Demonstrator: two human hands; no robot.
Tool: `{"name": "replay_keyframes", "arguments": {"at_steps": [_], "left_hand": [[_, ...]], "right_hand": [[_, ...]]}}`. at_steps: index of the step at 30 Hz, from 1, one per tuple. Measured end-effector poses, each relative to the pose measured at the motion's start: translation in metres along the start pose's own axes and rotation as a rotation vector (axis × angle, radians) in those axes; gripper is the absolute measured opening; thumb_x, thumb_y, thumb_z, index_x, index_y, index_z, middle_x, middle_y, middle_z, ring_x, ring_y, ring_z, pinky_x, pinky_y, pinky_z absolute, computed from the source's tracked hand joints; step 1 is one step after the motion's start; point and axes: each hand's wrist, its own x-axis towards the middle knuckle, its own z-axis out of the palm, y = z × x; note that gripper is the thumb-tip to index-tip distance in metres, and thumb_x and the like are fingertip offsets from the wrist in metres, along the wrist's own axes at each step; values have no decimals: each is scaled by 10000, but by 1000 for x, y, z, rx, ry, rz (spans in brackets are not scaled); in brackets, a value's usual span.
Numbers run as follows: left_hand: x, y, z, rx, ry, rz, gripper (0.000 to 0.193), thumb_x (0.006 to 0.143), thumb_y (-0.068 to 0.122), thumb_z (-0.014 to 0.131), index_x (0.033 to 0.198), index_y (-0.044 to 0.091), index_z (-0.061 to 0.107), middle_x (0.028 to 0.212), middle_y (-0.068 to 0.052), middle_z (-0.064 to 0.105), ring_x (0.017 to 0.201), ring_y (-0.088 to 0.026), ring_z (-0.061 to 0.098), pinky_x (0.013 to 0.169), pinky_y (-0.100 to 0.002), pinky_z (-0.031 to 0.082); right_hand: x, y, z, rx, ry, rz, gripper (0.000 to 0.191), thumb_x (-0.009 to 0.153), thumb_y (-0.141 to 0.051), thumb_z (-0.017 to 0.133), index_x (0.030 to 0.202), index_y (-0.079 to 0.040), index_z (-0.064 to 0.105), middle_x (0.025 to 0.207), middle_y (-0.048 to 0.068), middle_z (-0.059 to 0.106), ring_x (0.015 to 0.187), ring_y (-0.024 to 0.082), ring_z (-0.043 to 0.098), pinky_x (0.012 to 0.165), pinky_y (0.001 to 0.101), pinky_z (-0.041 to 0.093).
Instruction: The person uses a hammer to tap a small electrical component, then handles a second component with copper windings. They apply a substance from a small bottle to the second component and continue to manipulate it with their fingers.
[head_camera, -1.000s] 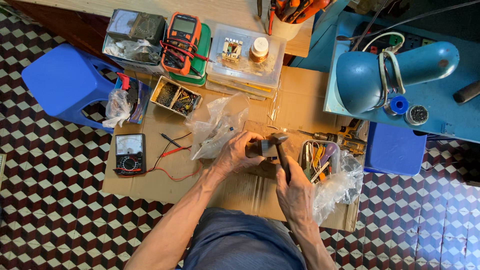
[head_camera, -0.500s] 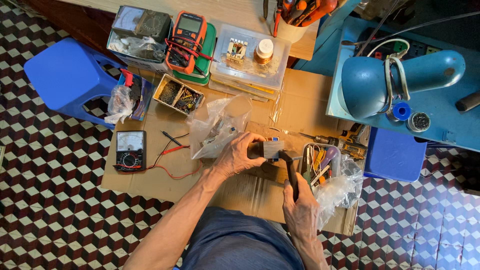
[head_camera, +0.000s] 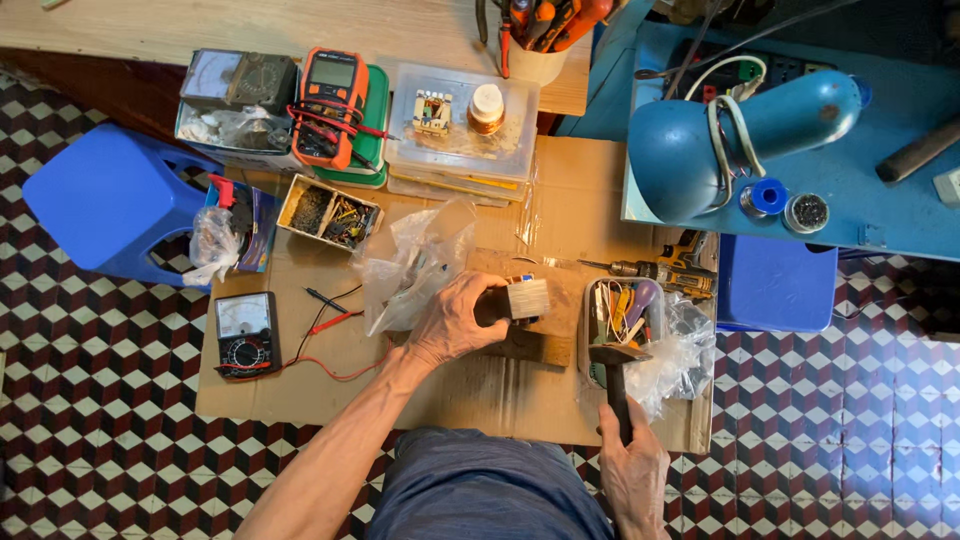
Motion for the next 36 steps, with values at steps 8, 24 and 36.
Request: {"name": "replay_keyframes", "arguments": {"at_steps": [8, 24, 36], "left_hand": [[35, 8, 19, 303, -154, 273, 434, 666, 170, 811, 1040, 26, 645, 965, -149, 662, 954, -333, 647, 899, -442, 541], [-16, -6, 10, -44, -40, -224, 581, 794, 220, 816, 1322, 133, 590, 1208, -152, 668, 1101, -317, 668, 947, -409, 557], [-4, -7, -4, -39, -76, -163, 514, 754, 216, 807, 1229, 145, 624, 1125, -112, 704, 1103, -320, 650, 952, -421, 534]], "right_hand": [[14, 26, -6, 38, -45, 62, 399, 980, -342, 596, 1304, -118, 662, 719, 144, 668, 573, 205, 641, 506, 383, 515], [21, -74, 15, 26, 13, -428, 408, 988, -207, 605, 1385, -117, 588, 782, 152, 703, 671, 230, 692, 612, 396, 533], [23, -81, 36, 29, 98, -707, 287, 1016, -131, 579, 1282, -25, 594, 864, 169, 687, 706, 276, 680, 630, 415, 526]]}}
